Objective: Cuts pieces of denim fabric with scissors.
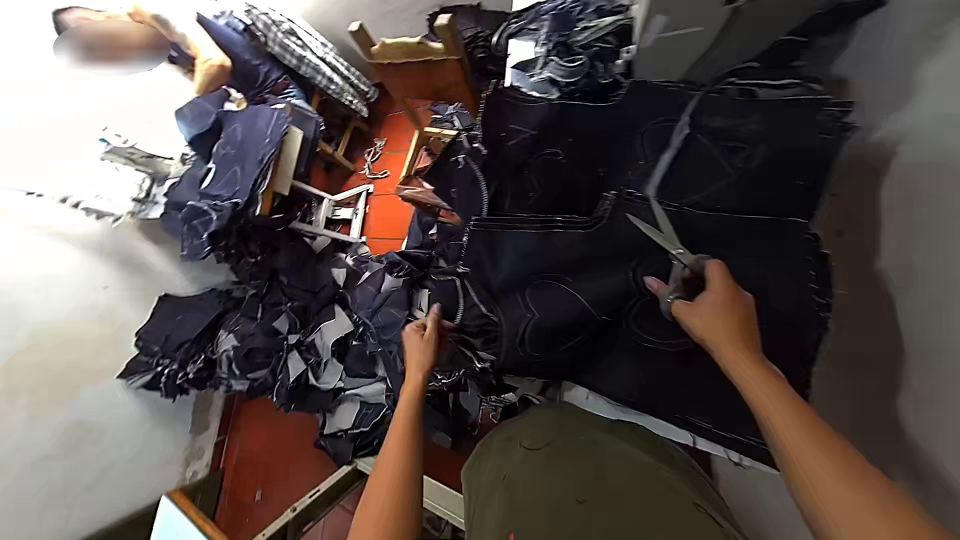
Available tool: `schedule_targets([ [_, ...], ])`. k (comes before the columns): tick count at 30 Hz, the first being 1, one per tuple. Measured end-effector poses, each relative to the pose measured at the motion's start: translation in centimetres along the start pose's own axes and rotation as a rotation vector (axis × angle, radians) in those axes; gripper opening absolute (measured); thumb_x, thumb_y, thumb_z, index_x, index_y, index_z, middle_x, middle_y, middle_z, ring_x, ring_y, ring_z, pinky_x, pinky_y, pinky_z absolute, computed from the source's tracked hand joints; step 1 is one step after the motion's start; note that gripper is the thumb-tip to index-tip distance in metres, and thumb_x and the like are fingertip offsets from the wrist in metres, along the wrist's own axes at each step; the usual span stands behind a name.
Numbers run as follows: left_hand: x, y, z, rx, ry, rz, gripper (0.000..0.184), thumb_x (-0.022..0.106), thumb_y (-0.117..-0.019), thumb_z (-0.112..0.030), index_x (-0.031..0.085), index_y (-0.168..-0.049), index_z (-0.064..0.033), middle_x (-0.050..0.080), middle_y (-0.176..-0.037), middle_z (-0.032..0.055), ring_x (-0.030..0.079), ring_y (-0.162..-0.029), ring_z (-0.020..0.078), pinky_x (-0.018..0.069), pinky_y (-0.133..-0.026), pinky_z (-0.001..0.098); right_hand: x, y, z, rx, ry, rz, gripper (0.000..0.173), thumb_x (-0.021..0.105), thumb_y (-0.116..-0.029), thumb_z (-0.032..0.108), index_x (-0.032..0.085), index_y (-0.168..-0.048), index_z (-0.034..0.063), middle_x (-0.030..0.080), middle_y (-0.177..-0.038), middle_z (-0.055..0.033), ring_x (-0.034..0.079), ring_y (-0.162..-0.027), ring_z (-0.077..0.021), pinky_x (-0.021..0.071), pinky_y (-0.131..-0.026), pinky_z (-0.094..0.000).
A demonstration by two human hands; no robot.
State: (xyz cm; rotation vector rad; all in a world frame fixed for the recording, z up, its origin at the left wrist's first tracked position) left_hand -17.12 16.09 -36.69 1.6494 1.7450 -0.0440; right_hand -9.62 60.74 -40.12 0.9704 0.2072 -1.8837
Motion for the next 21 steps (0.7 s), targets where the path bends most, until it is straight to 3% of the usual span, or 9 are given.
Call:
schedule_targets([
  [2,1.7,-0.3,5.6,-0.139,0.608,-0.115,0.05,0.034,-0.1135,-0.028,0.065,-0.096,0.0061,0.072,-0.076,0.0121,0.071,-0.062,0.02,0.0622,-0.061,0.0355,0.3,-0.1,-0.2,-0.02,0.01,-0.009,0.059,0.084,-0.0868,0.028,0.056,-0.127,-0.0059,0.063,-0.11,-0.0365,0.062,-0.101,-0.0568,0.0466,-0.085,-0.075],
  [4,2.9,-0.2,11.0,-0.243,0.719,-0.234,0.034,0.029,-0.1131,-0.017,0.053,-0.12,0.0071,0.067,-0.1,0.018,0.07,-0.084,0.0241,0.0597,-0.077,0.0397,0.4,0.1,-0.2,-0.003,0.047,0.004,0.06,0.084,-0.0869,0.028,0.056,-0.128,-0.0059,0.063,-0.11,-0.0369,0.062,-0.102,-0.0571,0.0462,-0.085,-0.0747],
  [6,4.1,1.1,14.6,-0.17,0.179,-0.011,0.032,0.041,-0.0963,0.011,0.055,-0.125,0.0159,0.066,-0.119,0.0252,0.067,-0.108,0.0265,0.0548,-0.097,0.0394,0.1,0.0,-0.2,0.017,0.081,0.014,0.059,0.083,-0.0877,0.03,0.055,-0.127,-0.0048,0.063,-0.108,-0.0368,0.062,-0.101,-0.0572,0.0464,-0.084,-0.0744],
  [8,5.0,3.2,15.4,-0.091,-0.394,0.213,0.048,0.064,-0.088,0.001,0.06,-0.136,0.004,0.059,-0.141,0.0233,0.057,-0.133,0.0314,0.0449,-0.114,0.0457,0.1,-0.2,0.0,0.013,0.105,0.019,0.058,0.083,-0.0879,0.031,0.056,-0.126,-0.0033,0.064,-0.106,-0.0352,0.064,-0.098,-0.055,0.0474,-0.082,-0.0731],
  [10,5.8,4.9,16.5,-0.126,-0.546,0.118,0.081,0.079,-0.0804,-0.012,0.042,-0.151,0.0056,0.03,-0.16,0.0339,0.035,-0.147,0.0467,0.0338,-0.121,0.0552,0.2,-0.1,0.3,0.006,0.109,0.009,0.058,0.084,-0.087,0.03,0.057,-0.126,-0.0029,0.065,-0.106,-0.0334,0.065,-0.097,-0.0536,0.0485,-0.081,-0.0724],
  [12,7.5,5.5,18.4,-0.252,-0.431,0.012,0.111,0.084,-0.075,-0.011,0.015,-0.16,0.0059,0.015,-0.163,0.0376,0.028,-0.148,0.0534,0.0347,-0.117,0.0611,0.0,0.1,0.2,0.017,0.119,0.002,0.058,0.084,-0.0868,0.03,0.058,-0.127,-0.0017,0.066,-0.107,-0.0317,0.065,-0.098,-0.0523,0.0492,-0.083,-0.0718],
  [13,8.7,5.7,18.9,-0.295,-0.331,0.039,0.107,0.079,-0.0795,-0.007,0.011,-0.162,0.0037,0.017,-0.162,0.0375,0.029,-0.148,0.0524,0.0354,-0.117,0.0599,0.0,0.1,0.2,0.022,0.127,0.006,0.058,0.084,-0.087,0.032,0.058,-0.127,-0.0005,0.066,-0.106,-0.0308,0.065,-0.097,-0.0517,0.0498,-0.082,-0.0712],
  [17,11.0,5.5,17.8,-0.25,0.028,0.071,0.046,0.053,-0.0986,0.004,0.045,-0.143,0.013,0.056,-0.138,0.0326,0.056,-0.131,0.0364,0.0434,-0.113,0.0467,0.0,-0.2,0.5,0.034,0.186,0.06,0.057,0.083,-0.0879,0.035,0.058,-0.126,0.0012,0.067,-0.102,-0.0294,0.066,-0.096,-0.0499,0.0501,-0.081,-0.0704],
  [21,3.9,7.5,14.9,-0.117,-0.391,-0.04,0.061,0.062,-0.0976,-0.013,0.039,-0.149,0.0102,0.053,-0.144,0.0322,0.054,-0.136,0.0417,0.0417,-0.116,0.0539,-0.4,-0.8,-0.5,0.032,0.177,0.054,0.055,0.081,-0.0892,0.035,0.057,-0.126,0.0022,0.067,-0.099,-0.0278,0.067,-0.093,-0.0474,0.0508,-0.08,-0.0684],
])
Point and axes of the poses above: each hand's wrist, its own y-axis away from the middle knuckle, its own x-axis out of the palm, z = x × y, the point moved 3 cm from there along -y, towards the middle knuckle
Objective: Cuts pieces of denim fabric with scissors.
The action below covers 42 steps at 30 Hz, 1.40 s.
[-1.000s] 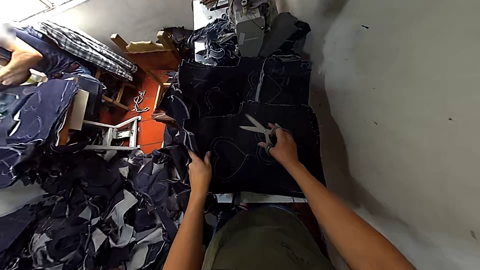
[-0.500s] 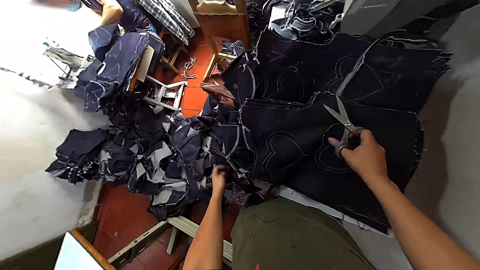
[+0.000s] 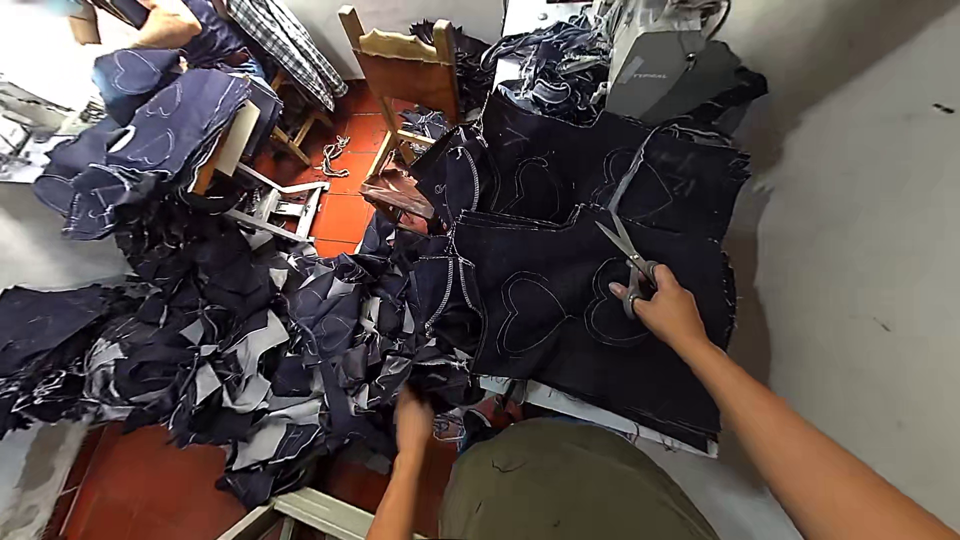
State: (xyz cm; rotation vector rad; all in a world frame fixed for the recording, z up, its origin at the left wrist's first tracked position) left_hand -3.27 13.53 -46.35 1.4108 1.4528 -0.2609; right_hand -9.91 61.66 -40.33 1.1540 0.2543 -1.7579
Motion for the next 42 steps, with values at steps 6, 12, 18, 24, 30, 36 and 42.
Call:
schedule_targets([
  [6,-14.3,3.5,-5.8,0.519,-0.336,-0.427,0.024,0.064,-0.0775,-0.001,0.075,-0.098,-0.0016,0.067,-0.109,0.0239,0.071,-0.077,0.0388,0.0564,-0.056,0.0554,0.9,3.2,2.4,-0.304,-0.179,-0.225,0.068,0.087,-0.0814,0.028,0.058,-0.133,-0.0037,0.065,-0.129,-0.0252,0.066,-0.113,-0.0431,0.0521,-0.095,-0.0633],
  [12,-14.9,5.3,-9.2,0.479,-0.407,-0.186,0.022,0.067,-0.0729,-0.017,0.076,-0.091,-0.0088,0.068,-0.096,0.015,0.07,-0.08,0.0333,0.0567,-0.062,0.0547,8.3,9.2,17.4,-1.064,-0.385,0.416,0.059,0.076,-0.0889,0.05,0.067,-0.131,0.0087,0.068,-0.135,-0.0056,0.063,-0.126,-0.0192,0.0505,-0.109,-0.0437],
  [18,-9.8,6.8,-7.1,0.35,-0.356,-0.029,0.023,0.069,-0.0941,-0.025,0.079,-0.109,-0.0108,0.071,-0.103,0.0183,0.071,-0.094,0.038,0.0572,-0.08,0.0605,10.0,3.6,20.2,-0.904,-0.109,0.315,0.064,0.083,-0.0828,0.045,0.064,-0.128,0.003,0.067,-0.132,-0.0123,0.062,-0.126,-0.0279,0.0473,-0.11,-0.0473],
  [24,-10.0,7.4,-6.1,0.395,-0.258,-0.054,0.032,0.064,-0.0985,-0.02,0.072,-0.129,-0.0188,0.075,-0.109,0.0141,0.073,-0.099,0.0359,0.0572,-0.085,0.0593,2.2,9.0,18.9,-0.902,-0.351,0.529,0.046,0.089,-0.0721,0.046,0.07,-0.093,0.0093,0.071,-0.081,0.0021,0.068,-0.074,-0.0078,0.0596,-0.07,-0.0322],
  [30,-12.8,7.3,-8.2,0.143,-0.57,0.367,0.034,0.053,-0.1023,-0.033,0.074,-0.111,-0.0077,0.071,-0.12,0.017,0.065,-0.119,0.0363,0.0498,-0.099,0.06,2.6,13.2,9.2,-0.391,0.5,1.496,0.073,0.052,-0.0981,0.067,0.061,-0.118,-0.0031,0.068,-0.098,-0.0228,0.067,-0.093,-0.0372,0.0495,-0.088,-0.0612],
  [36,-13.3,5.2,-8.7,0.281,-0.607,0.664,0.044,0.062,-0.0986,-0.043,0.071,-0.099,-0.0001,0.07,-0.101,0.0235,0.066,-0.104,0.0419,0.0485,-0.092,0.0646,5.6,12.8,10.7,-0.471,0.378,1.341,0.074,0.056,-0.0956,0.067,0.062,-0.118,-0.0031,0.066,-0.099,-0.0228,0.065,-0.093,-0.0368,0.0497,-0.086,-0.0602],
  [42,-14.3,4.4,-9.1,0.38,-0.609,0.767,0.043,0.066,-0.0991,-0.039,0.071,-0.101,0.0039,0.068,-0.096,0.0238,0.065,-0.096,0.0399,0.0483,-0.088,0.0636,8.0,12.5,11.7,-0.393,0.225,1.366,0.064,0.055,-0.1005,0.059,0.058,-0.117,-0.0031,0.063,-0.087,-0.0104,0.061,-0.077,-0.0191,0.0519,-0.08,-0.0421],
])
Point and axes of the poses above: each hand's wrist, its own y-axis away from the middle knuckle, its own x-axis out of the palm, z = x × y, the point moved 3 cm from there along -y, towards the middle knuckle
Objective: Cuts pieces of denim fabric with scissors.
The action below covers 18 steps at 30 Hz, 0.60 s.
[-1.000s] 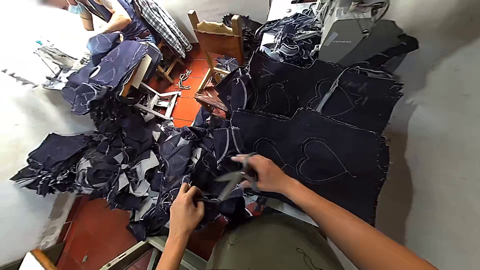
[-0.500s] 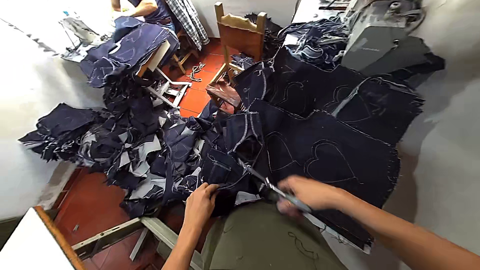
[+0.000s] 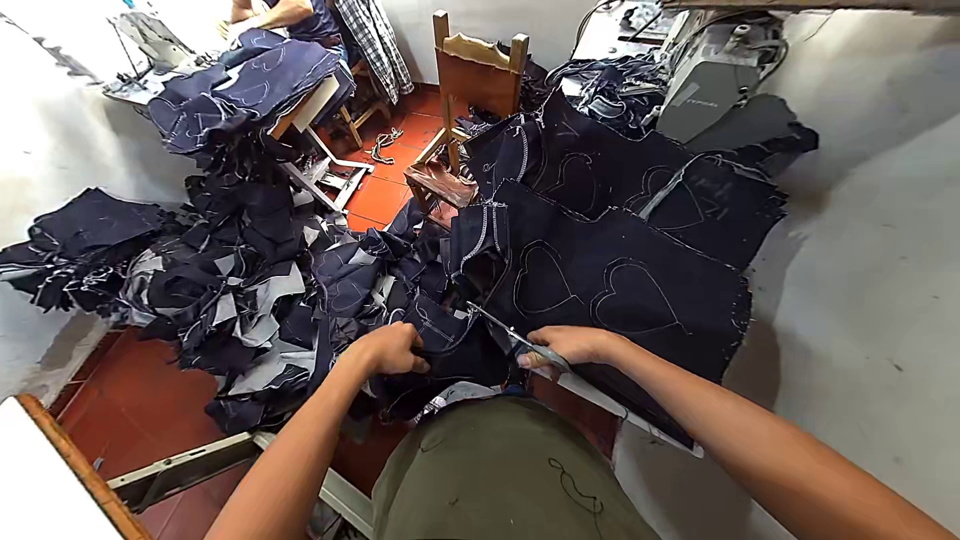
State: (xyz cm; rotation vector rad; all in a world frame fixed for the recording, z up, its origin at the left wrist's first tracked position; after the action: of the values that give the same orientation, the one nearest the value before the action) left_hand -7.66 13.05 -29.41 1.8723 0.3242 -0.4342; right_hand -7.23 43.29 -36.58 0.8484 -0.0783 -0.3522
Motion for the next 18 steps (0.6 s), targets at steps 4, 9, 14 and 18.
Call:
schedule_targets([
  [4,0.0,-1.0,0.1,0.064,-0.1,-0.014,0.039,0.068,-0.0988,-0.035,0.072,-0.099,0.0031,0.069,-0.093,0.022,0.067,-0.095,0.0375,0.0502,-0.087,0.0613,0.2,-1.8,-1.1,-0.033,0.009,-0.083,0.048,0.064,-0.0996,0.046,0.062,-0.101,-0.0021,0.058,-0.069,-0.005,0.059,-0.06,-0.014,0.0536,-0.064,-0.0337],
  [9,0.3,1.4,2.4,0.216,-0.02,-0.126,0.033,0.069,-0.0987,-0.033,0.073,-0.091,-0.0008,0.069,-0.083,0.0143,0.066,-0.085,0.0286,0.0516,-0.083,0.0541,1.4,0.5,-1.0,-0.209,0.001,-0.263,0.036,0.072,-0.0962,0.036,0.065,-0.09,0.0009,0.063,-0.063,-0.0041,0.062,-0.055,-0.0134,0.0544,-0.059,-0.0323],
  [14,1.6,13.4,3.2,0.65,0.404,-0.293,0.03,0.057,-0.0993,-0.035,0.068,-0.083,-0.0127,0.059,-0.069,-0.0077,0.056,-0.065,0.0,0.0476,-0.061,0.0236,6.6,5.1,-1.2,-0.47,-0.344,-0.636,0.086,0.086,-0.0625,0.06,0.058,-0.128,0.0113,0.072,-0.119,0.001,0.068,-0.103,-0.01,0.057,-0.087,-0.0321],
  [18,-1.2,22.3,-1.1,0.907,0.515,-0.542,0.023,0.056,-0.1051,-0.037,0.073,-0.103,-0.0206,0.068,-0.082,-0.0099,0.063,-0.073,-0.0047,0.0546,-0.066,0.0137,10.0,0.2,-2.2,-0.555,-0.648,-0.772,0.072,0.083,-0.0734,0.033,0.05,-0.132,0.0072,0.068,-0.128,-0.0048,0.067,-0.108,-0.0163,0.0562,-0.089,-0.0376],
])
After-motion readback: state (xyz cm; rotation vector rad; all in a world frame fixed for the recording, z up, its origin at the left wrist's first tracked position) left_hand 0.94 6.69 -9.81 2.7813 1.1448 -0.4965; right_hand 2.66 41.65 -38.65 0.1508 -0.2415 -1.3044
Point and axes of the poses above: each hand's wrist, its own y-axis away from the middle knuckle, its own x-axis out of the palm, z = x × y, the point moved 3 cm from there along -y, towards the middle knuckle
